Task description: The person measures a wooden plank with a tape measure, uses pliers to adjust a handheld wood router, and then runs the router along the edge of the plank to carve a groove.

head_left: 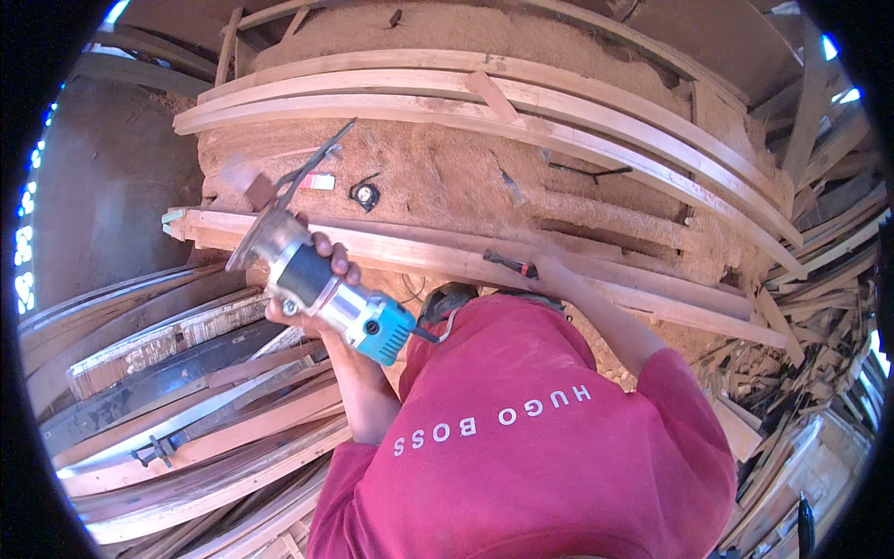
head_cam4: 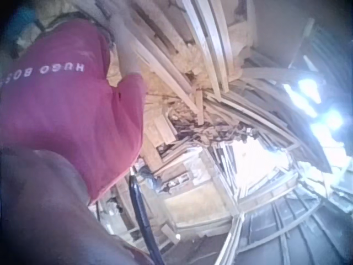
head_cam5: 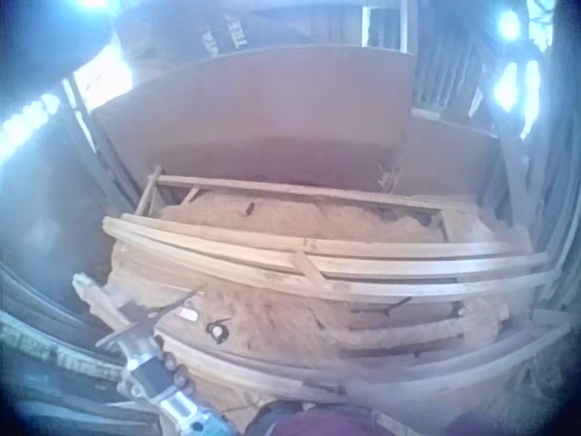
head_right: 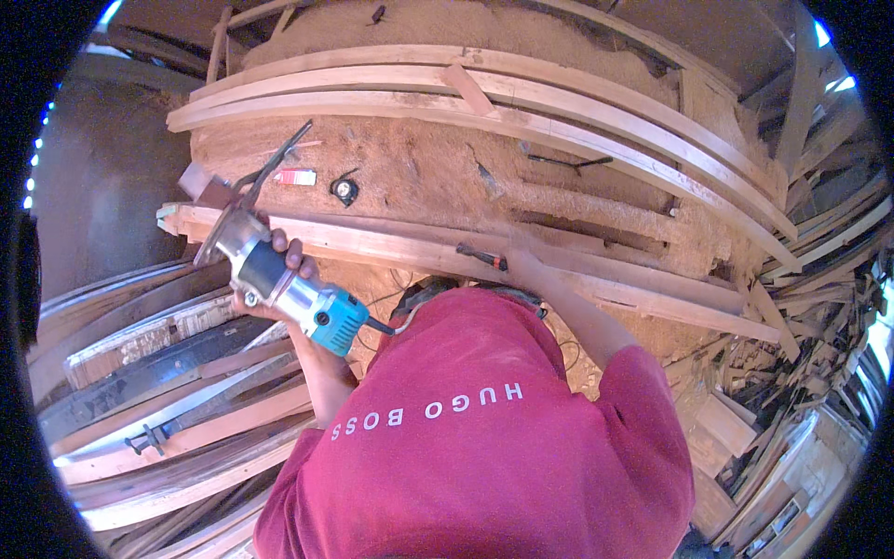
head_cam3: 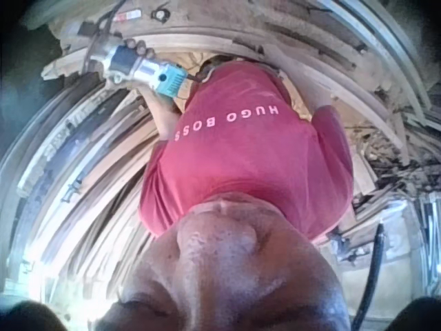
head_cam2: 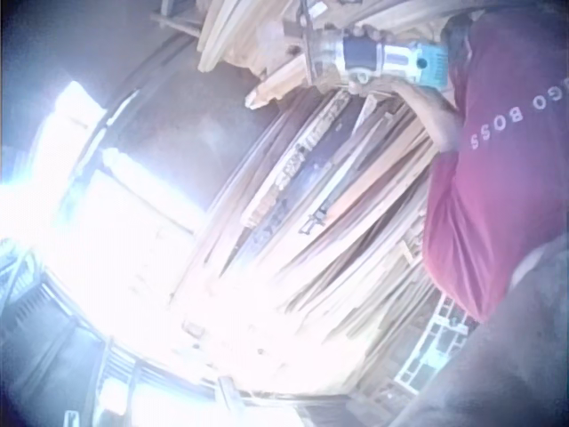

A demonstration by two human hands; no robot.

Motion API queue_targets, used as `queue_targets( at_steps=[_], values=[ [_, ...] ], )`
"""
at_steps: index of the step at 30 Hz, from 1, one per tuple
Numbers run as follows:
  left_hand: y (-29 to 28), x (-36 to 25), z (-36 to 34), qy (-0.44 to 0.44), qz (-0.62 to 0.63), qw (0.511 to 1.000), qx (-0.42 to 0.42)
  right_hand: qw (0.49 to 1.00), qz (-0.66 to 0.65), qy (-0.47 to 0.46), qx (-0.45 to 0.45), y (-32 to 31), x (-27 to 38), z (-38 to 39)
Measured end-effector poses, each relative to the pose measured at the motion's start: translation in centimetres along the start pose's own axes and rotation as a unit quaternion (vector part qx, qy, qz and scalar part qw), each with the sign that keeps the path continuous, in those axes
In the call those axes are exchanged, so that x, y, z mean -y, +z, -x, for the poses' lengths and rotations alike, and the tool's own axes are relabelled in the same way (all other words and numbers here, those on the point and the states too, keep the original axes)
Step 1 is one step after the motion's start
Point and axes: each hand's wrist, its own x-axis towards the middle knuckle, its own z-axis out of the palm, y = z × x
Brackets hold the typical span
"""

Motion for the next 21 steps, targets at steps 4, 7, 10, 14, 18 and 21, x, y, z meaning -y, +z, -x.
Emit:
queue_targets(
  at_steps=[4,7,10,14,18,21],
  values=[
    [1.9,2.7,-2.2,-0.013,0.033,0.999,0.012,0.897,-0.43,0.101,-0.023,-5.0,3.5,2.8],
    [1.1,3.7,-3.8,-0.054,0.094,0.989,0.099,0.778,-0.615,0.057,-0.115,-9.8,10.5,6.0],
    [1.4,5.5,-5.4,-0.108,0.168,0.966,0.164,0.75,-0.636,-0.011,-0.179,-13.9,15.3,9.1],
    [3.3,6.8,-6.4,-0.158,0.196,0.945,0.21,0.815,-0.505,-0.124,-0.255,-16.6,19.4,12.0],
    [3.7,7.9,-6.9,-0.199,0.239,0.913,0.263,0.86,-0.388,-0.157,-0.293,-17.9,21.4,13.8],
    [4.0,8.3,-7.1,-0.213,0.257,0.898,0.285,0.869,-0.37,-0.158,-0.289,-18.1,22.3,15.3]
  ],
)
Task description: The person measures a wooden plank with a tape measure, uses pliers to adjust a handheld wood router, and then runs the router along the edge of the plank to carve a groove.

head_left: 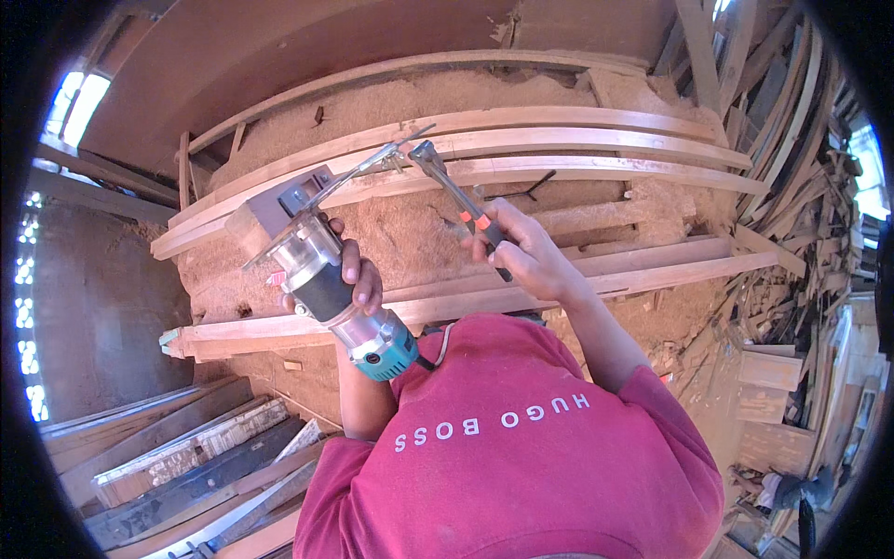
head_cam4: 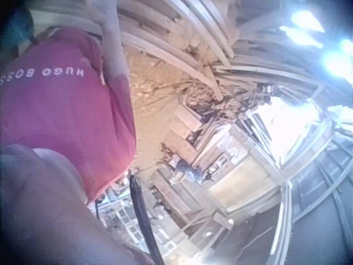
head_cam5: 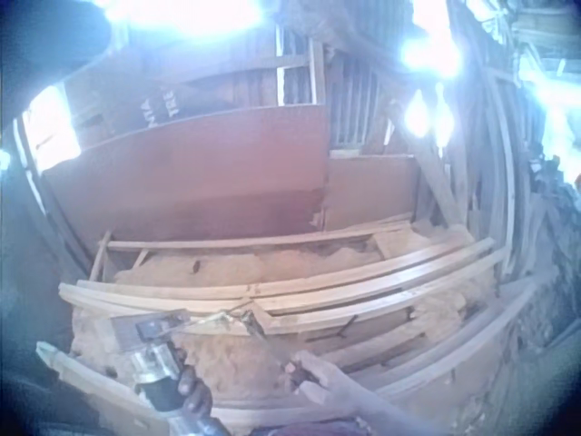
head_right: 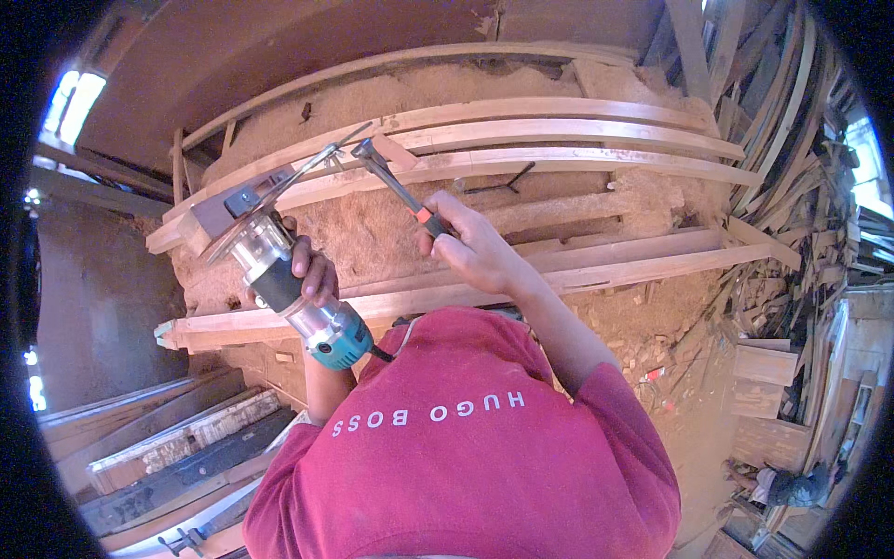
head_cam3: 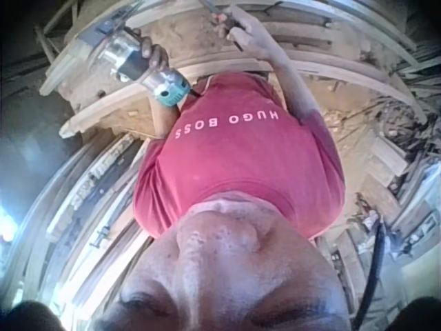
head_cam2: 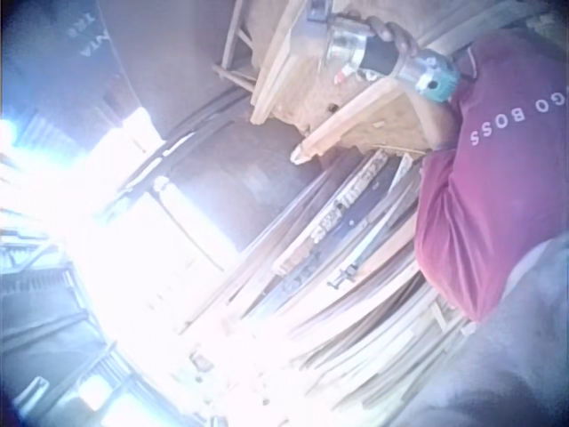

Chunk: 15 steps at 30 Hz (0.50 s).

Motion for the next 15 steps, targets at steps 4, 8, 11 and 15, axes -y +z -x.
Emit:
queue_targets(
  at_steps=[4,8,11,15],
  values=[
    [0.2,0.7,-0.4,-0.003,0.012,1.0,0.01,1.0,-0.01,-0.017,-0.014,0.5,0.2,0.9],
    [0.2,0.8,-0.4,-0.006,0.023,1.0,0.019,0.999,-0.023,-0.025,-0.022,0.8,0.6,1.2],
    [0.7,0.9,-0.5,-0.009,-0.021,1.0,0.013,0.999,-0.027,-0.03,-0.024,1.0,1.4,1.2],
    [0.9,1.0,-0.4,-0.005,-0.013,1.0,0.005,0.999,0.004,-0.039,-0.017,0.7,0.2,1.1]
  ],
)
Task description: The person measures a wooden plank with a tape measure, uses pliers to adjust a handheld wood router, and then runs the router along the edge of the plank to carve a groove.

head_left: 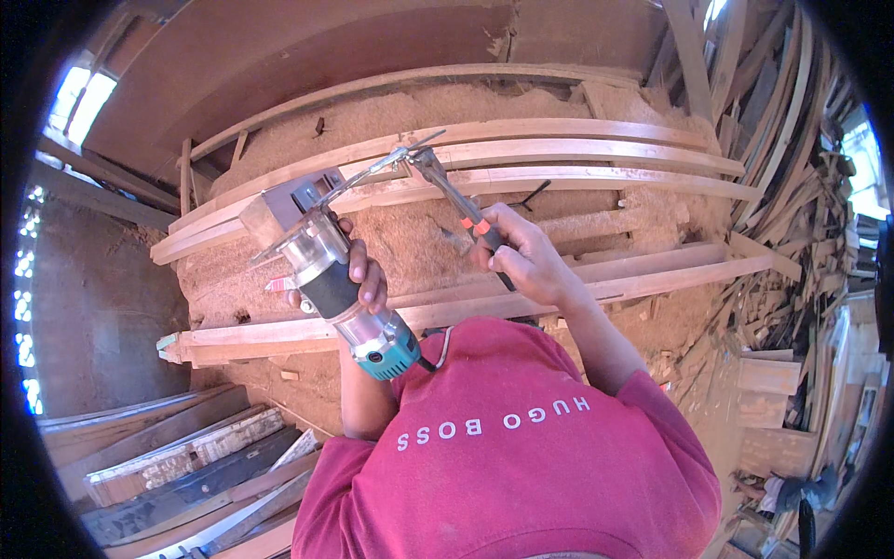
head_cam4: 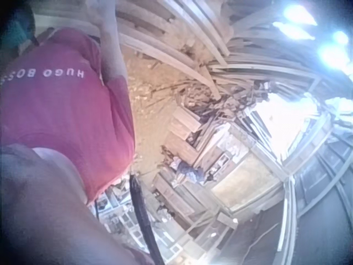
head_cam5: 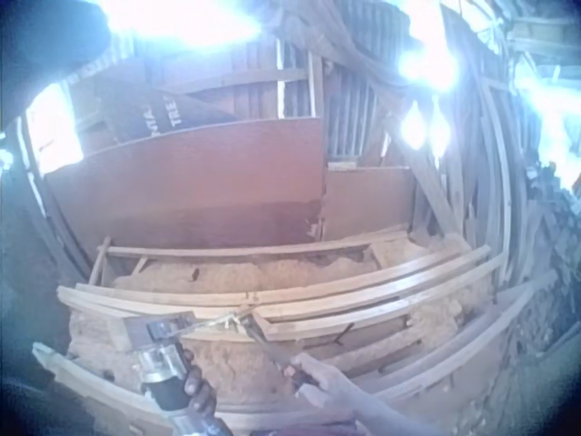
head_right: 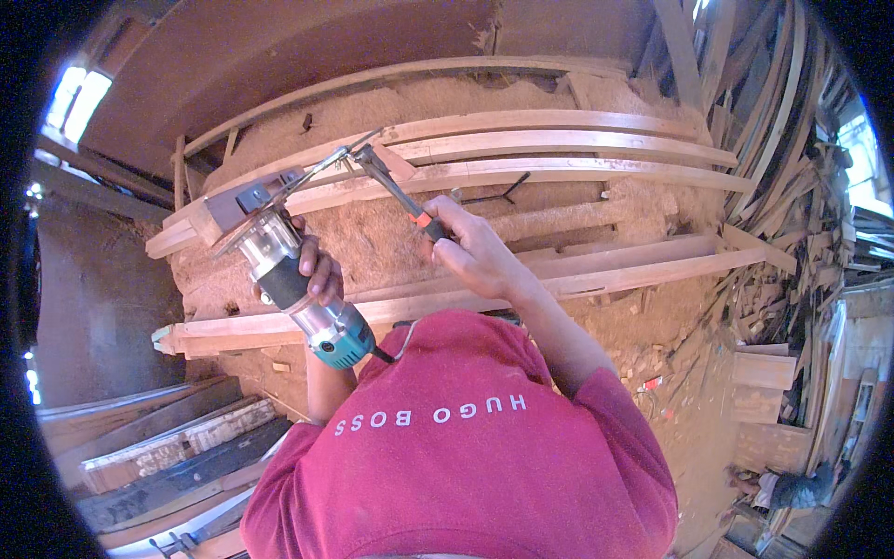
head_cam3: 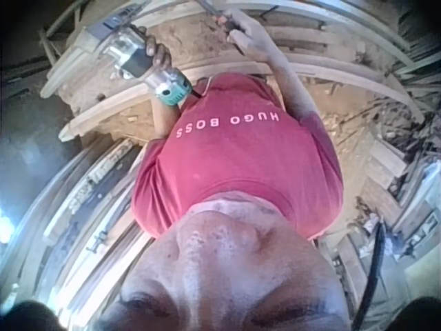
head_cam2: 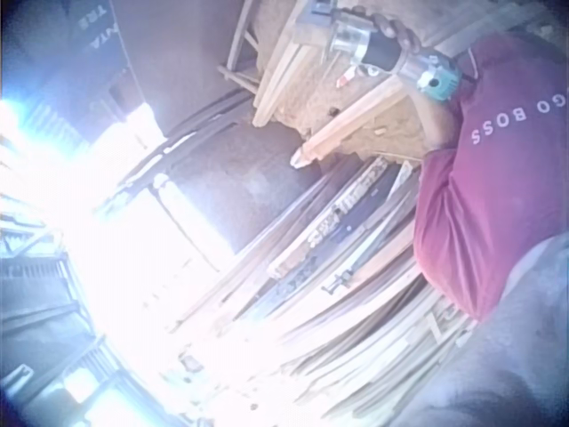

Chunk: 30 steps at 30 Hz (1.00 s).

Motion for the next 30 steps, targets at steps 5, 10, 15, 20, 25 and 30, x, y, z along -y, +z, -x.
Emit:
queue_targets(
  at_steps=[5,10,15,20,25,30],
  values=[
    [0.1,0.0,0.1,0.002,0.01,1.0,-0.002,1.0,0.015,-0.002,-0.014,0.3,0.3,0.0],
    [0.2,-0.1,0.0,-0.001,0.01,1.0,0.001,0.999,0.041,-0.003,-0.019,0.3,0.1,0.0],
    [0.3,-0.1,0.1,0.004,0.007,1.0,-0.004,0.994,0.095,-0.057,-0.023,0.1,-1.0,-0.2],
    [0.2,-0.2,0.2,0.003,0.009,1.0,0.001,0.983,0.164,-0.068,-0.039,0.1,-0.5,-0.3],
    [0.0,-0.2,0.3,-0.008,0.021,1.0,0.0,0.977,0.173,-0.079,-0.095,1.1,-0.5,-0.3],
    [0.3,-0.3,-0.3,-0.034,0.02,0.999,0.004,0.993,0.118,-0.03,0.004,0.4,-1.0,-0.3]
  ],
)
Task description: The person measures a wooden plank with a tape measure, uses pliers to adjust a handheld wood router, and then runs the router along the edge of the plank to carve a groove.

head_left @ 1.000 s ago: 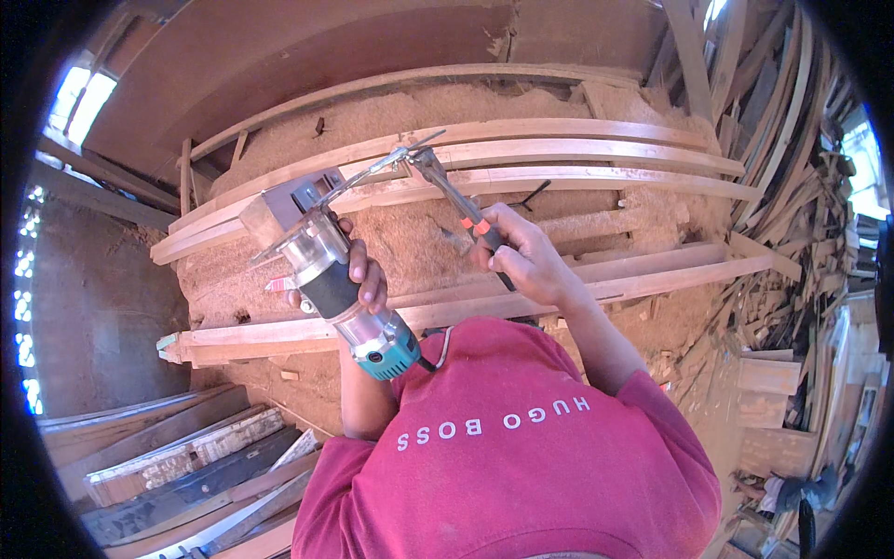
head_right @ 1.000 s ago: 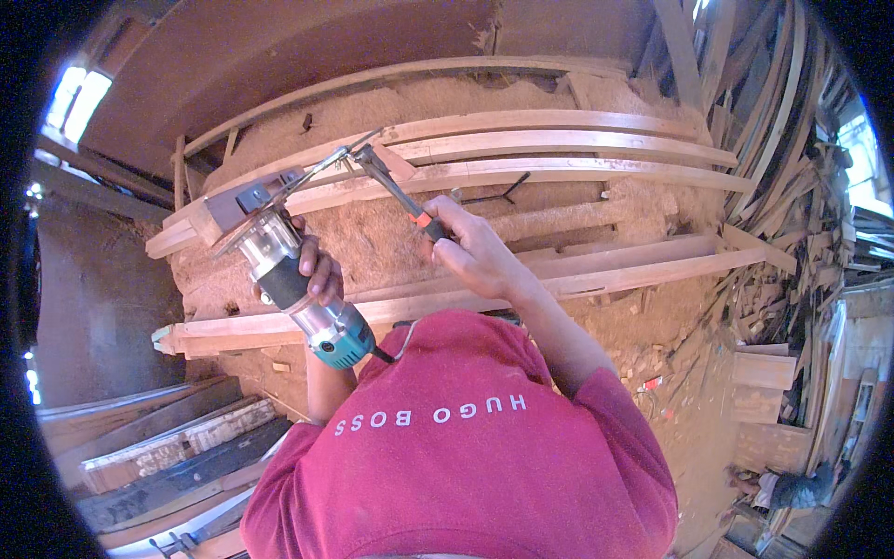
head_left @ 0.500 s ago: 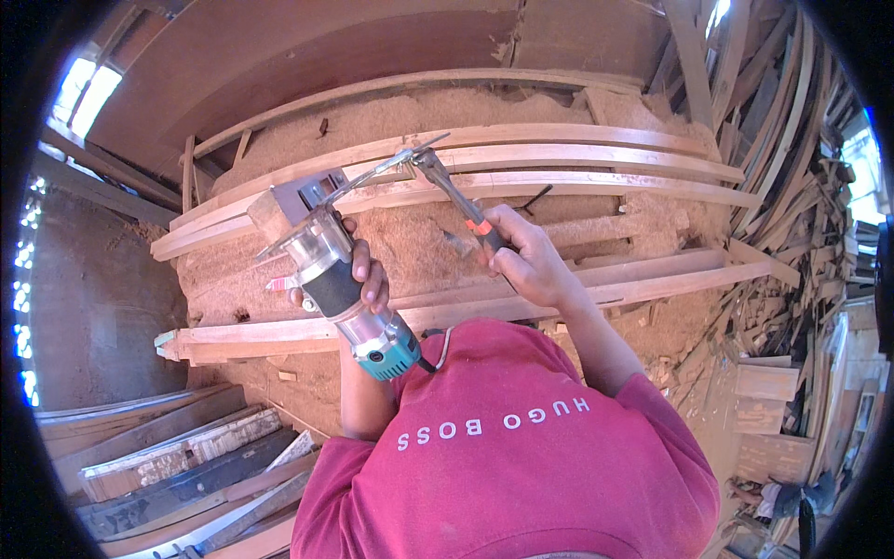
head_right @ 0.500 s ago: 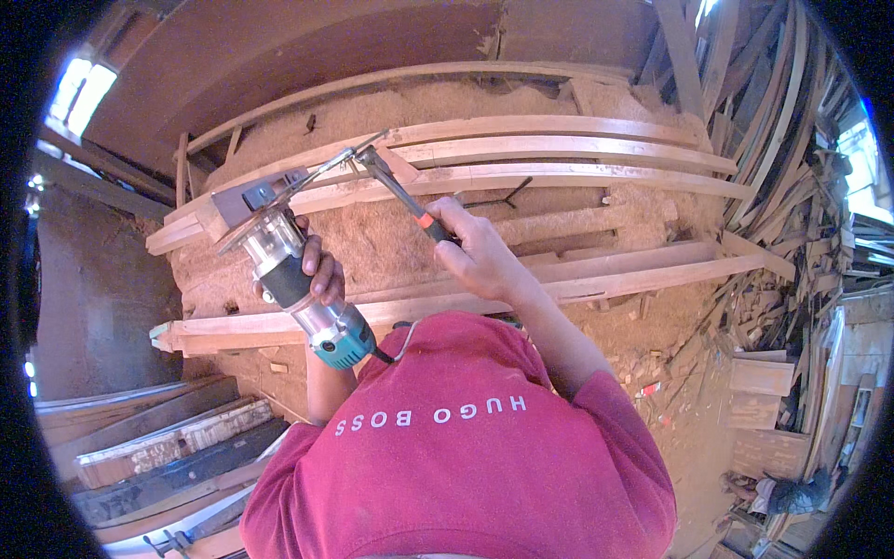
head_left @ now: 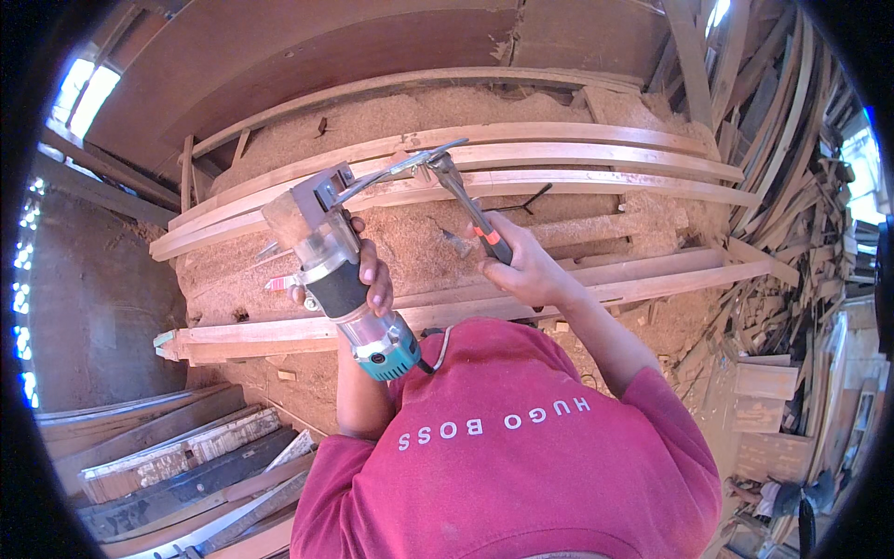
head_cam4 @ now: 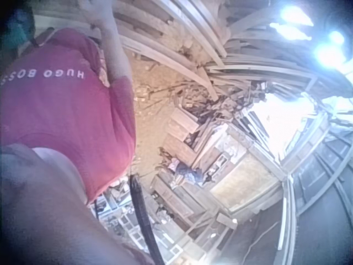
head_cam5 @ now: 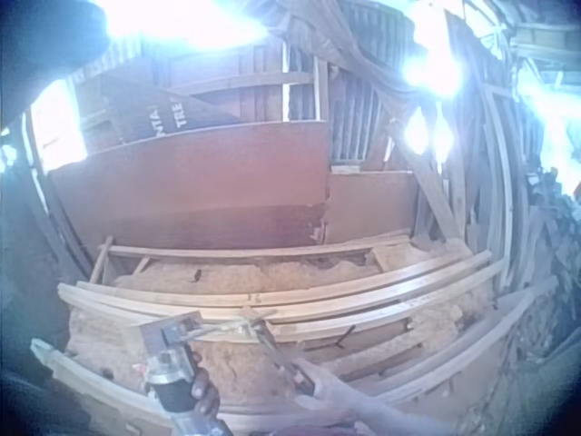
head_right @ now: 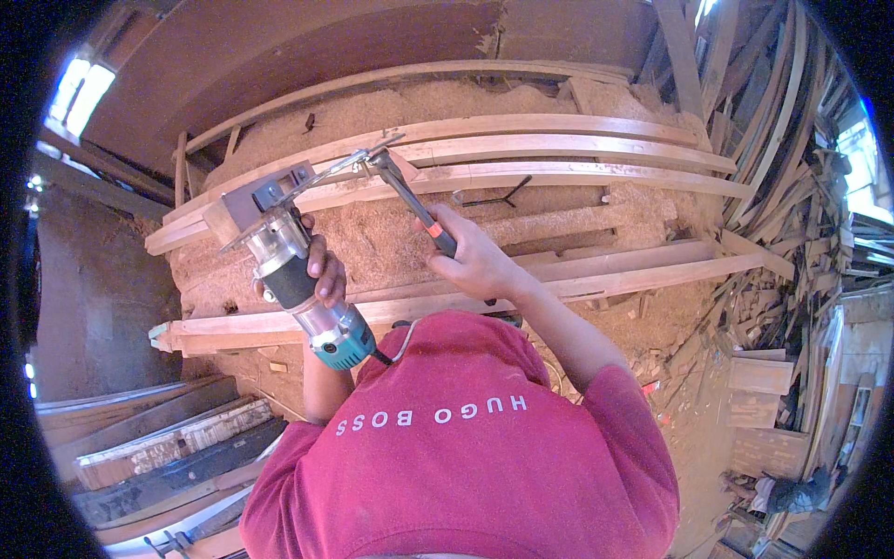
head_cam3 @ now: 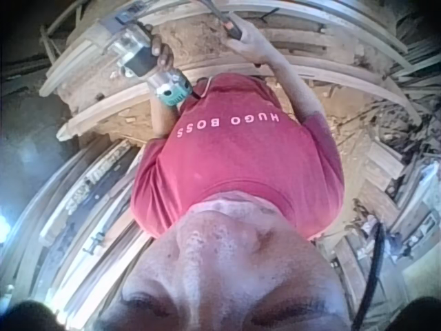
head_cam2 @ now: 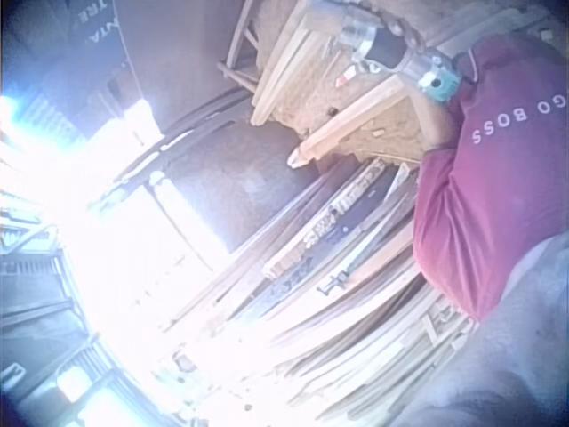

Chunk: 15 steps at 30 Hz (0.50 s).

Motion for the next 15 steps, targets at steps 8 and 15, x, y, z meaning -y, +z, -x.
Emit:
queue_targets(
  at_steps=[8,15],
  values=[
    [-0.5,0.3,-0.7,-0.027,0.015,0.999,0.033,0.948,-0.283,0.131,0.068,0.2,1.5,1.8],
    [-1.1,0.9,-1.2,-0.023,0.072,0.995,0.063,0.899,-0.404,0.136,0.104,0.3,1.1,2.1]
  ],
)
